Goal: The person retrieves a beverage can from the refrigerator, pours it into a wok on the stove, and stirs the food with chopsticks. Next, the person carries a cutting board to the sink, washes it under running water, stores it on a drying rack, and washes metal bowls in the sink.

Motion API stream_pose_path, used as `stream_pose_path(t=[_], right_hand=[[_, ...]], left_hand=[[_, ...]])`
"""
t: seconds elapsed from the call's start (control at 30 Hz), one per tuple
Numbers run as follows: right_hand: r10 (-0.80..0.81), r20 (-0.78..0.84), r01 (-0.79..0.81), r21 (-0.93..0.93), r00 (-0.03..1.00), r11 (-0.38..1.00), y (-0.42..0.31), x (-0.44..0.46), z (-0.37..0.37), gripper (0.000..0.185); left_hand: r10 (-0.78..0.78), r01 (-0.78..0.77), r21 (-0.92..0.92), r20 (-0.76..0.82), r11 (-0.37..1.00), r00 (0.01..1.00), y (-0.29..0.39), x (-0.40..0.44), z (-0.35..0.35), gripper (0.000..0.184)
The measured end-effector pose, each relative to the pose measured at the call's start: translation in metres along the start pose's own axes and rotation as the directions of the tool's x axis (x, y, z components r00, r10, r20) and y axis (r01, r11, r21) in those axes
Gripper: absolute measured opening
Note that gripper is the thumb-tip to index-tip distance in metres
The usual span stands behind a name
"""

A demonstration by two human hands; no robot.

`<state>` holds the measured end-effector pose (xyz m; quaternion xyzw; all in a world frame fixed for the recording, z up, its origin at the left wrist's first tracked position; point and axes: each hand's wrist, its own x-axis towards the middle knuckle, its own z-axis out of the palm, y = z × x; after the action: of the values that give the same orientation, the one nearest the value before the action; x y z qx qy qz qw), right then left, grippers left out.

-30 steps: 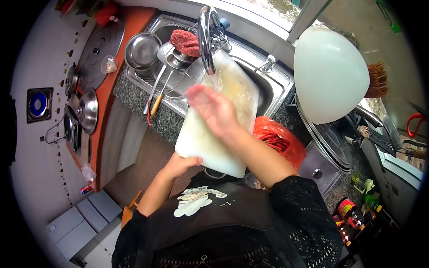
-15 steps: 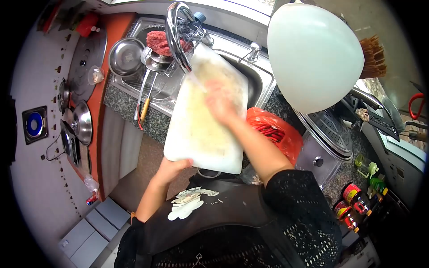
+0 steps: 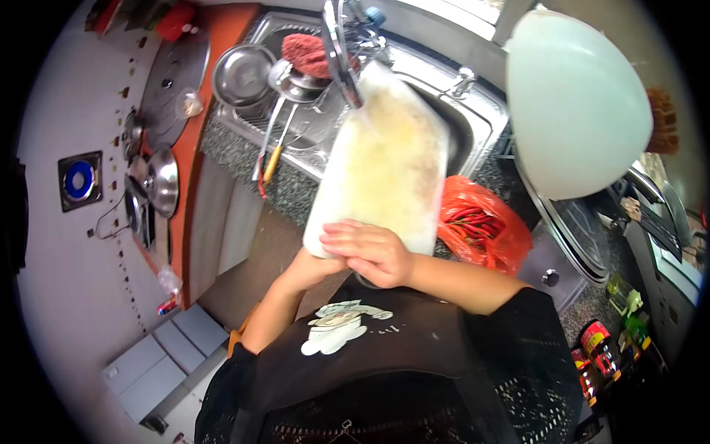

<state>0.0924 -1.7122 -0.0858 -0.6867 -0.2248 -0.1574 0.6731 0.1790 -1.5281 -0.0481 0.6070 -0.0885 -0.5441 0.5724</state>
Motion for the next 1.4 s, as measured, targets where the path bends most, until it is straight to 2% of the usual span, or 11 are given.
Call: stream_pose_path(t=[0.2,0.33,0.43,0.5,0.6,0.73,0.9,1.03,1.2,1.3,1.4], right_hand=[[0.077,0.363,0.039,-0.301,0.929,0.953,0.014,0.01,-0.004,0.053],[0.187,0.057,-0.106,-0.649,0.981,0.754,0.064,0.023,-0.028,0.057],[0.379,-0.372,-0.529,-0.532,0.848,0.662,0.145,0.021,-0.071,0.062],[0.449,-0.415,-0.611,-0.51,0.791,0.606,0.189,0.016,-0.103,0.066],[0.609,-0.597,-0.847,-0.285,0.523,0.448,0.236,-0.017,-0.128,0.068],[0.728,-0.684,-0.988,0.144,-0.054,0.061,0.254,-0.073,-0.131,0.076],[0.758,-0.598,-0.904,0.426,-0.261,0.025,0.224,-0.113,-0.102,0.075],[0.793,-0.58,-0.983,-0.084,0.183,0.165,0.131,-0.11,-0.082,0.068],[0.644,-0.457,-0.732,-0.636,0.613,0.244,0.077,-0.14,-0.058,0.057],[0.56,-0.324,-0.582,-0.723,0.762,0.374,0.045,-0.164,-0.068,0.047],[0.596,-0.353,-0.637,-0.677,0.721,0.369,0.03,-0.179,-0.084,0.027]], left_hand=[[-0.033,0.024,0.197,0.042,0.98,0.999,0.019,-0.001,0.004,0.055],[-0.035,0.036,0.071,-0.027,0.997,0.999,0.002,0.001,0.001,0.061],[-0.081,0.082,0.013,-0.065,0.997,0.995,0.007,-0.001,0.008,0.063],[-0.087,0.088,0.009,-0.08,0.996,0.993,0.008,0.0,0.01,0.065],[-0.084,0.086,0.009,-0.086,0.996,0.993,0.008,-0.002,0.012,0.066],[-0.025,0.02,-0.054,-0.09,0.998,0.996,0.009,-0.001,0.015,0.065],[-0.061,0.06,-0.018,-0.08,0.998,0.995,0.006,-0.002,0.009,0.062],[-0.027,0.028,0.012,-0.082,1.0,0.996,0.003,-0.001,0.008,0.06],[-0.041,0.039,-0.026,-0.087,0.999,0.995,0.005,-0.002,0.01,0.057],[-0.051,0.043,-0.067,-0.112,0.997,0.992,0.001,-0.004,0.012,0.057],[-0.096,0.081,-0.122,-0.125,0.989,0.987,0.003,-0.005,0.016,0.057]])
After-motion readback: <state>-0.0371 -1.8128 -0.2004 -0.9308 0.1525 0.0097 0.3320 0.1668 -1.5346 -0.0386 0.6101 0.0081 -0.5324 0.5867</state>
